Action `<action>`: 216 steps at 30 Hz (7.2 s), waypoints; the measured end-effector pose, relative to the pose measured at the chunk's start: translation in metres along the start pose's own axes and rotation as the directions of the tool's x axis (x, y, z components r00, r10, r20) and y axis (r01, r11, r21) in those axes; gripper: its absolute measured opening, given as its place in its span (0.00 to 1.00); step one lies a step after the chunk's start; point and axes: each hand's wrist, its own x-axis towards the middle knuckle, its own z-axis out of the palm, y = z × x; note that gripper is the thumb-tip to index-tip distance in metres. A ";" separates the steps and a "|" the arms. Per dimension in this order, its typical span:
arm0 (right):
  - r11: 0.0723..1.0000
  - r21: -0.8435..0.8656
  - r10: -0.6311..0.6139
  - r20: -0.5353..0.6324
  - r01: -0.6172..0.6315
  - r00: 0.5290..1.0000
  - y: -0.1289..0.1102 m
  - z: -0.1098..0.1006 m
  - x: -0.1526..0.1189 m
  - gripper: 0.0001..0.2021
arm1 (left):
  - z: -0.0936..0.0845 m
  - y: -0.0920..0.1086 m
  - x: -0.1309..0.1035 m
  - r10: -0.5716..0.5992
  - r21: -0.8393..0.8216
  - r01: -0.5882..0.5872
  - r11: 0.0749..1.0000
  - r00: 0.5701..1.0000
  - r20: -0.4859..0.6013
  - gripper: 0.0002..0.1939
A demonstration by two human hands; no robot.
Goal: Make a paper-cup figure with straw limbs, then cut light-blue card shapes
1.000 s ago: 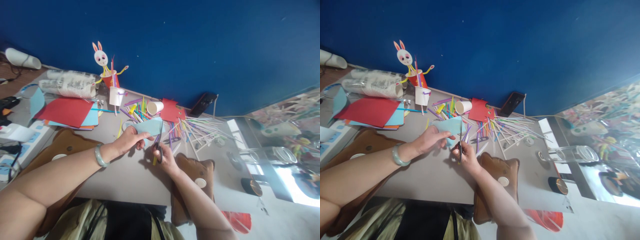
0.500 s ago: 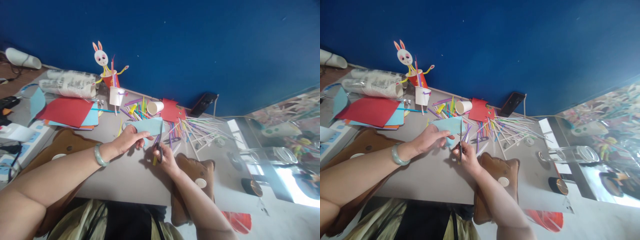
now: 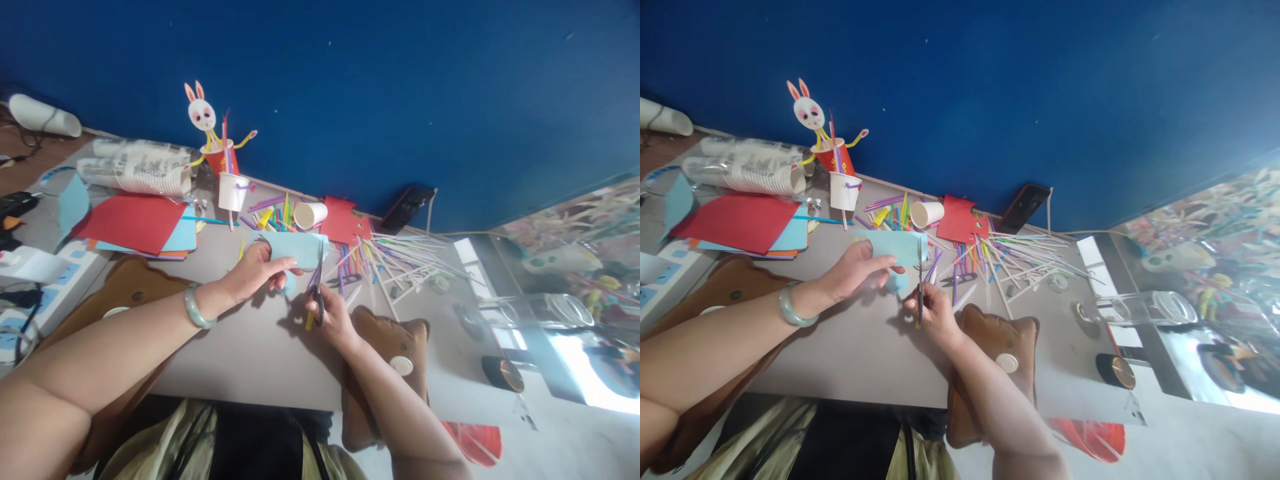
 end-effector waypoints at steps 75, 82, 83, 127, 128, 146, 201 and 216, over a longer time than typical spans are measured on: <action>0.995 -0.097 -0.032 0.047 0.037 0.998 0.003 0.003 -0.001 0.27 | 0.001 -0.006 -0.003 0.045 0.075 -0.050 0.996 0.997 0.064 0.17; 0.996 -0.087 -0.021 0.052 0.026 0.998 0.005 0.004 -0.001 0.28 | 0.000 -0.007 0.001 0.039 -0.004 -0.039 0.999 0.999 0.004 0.18; 0.996 -0.082 -0.019 0.054 0.023 0.998 0.005 0.004 -0.001 0.28 | 0.000 -0.007 0.001 0.042 -0.014 -0.042 0.999 0.999 -0.007 0.18; 0.995 -0.090 -0.035 0.059 0.040 0.998 0.002 0.002 -0.002 0.29 | 0.006 0.011 -0.005 0.052 0.138 -0.047 0.989 0.998 -0.029 0.13; 0.995 -0.088 -0.033 0.061 0.038 0.998 0.002 0.002 -0.002 0.30 | 0.006 0.010 -0.005 0.053 0.137 -0.049 0.989 0.998 -0.029 0.13; 0.991 -0.123 -0.050 0.068 0.058 0.996 0.004 0.003 -0.003 0.31 | 0.000 0.006 -0.004 0.095 0.143 -0.090 0.986 0.995 -0.029 0.13; 0.989 -0.142 -0.024 0.131 0.043 0.991 0.005 0.004 -0.004 0.27 | -0.004 0.003 -0.002 0.107 0.197 -0.114 0.974 0.993 0.045 0.12; 0.987 -0.161 -0.002 0.120 0.022 0.993 0.004 0.003 -0.003 0.28 | -0.005 0.003 -0.002 0.107 0.202 -0.114 0.973 0.993 0.049 0.11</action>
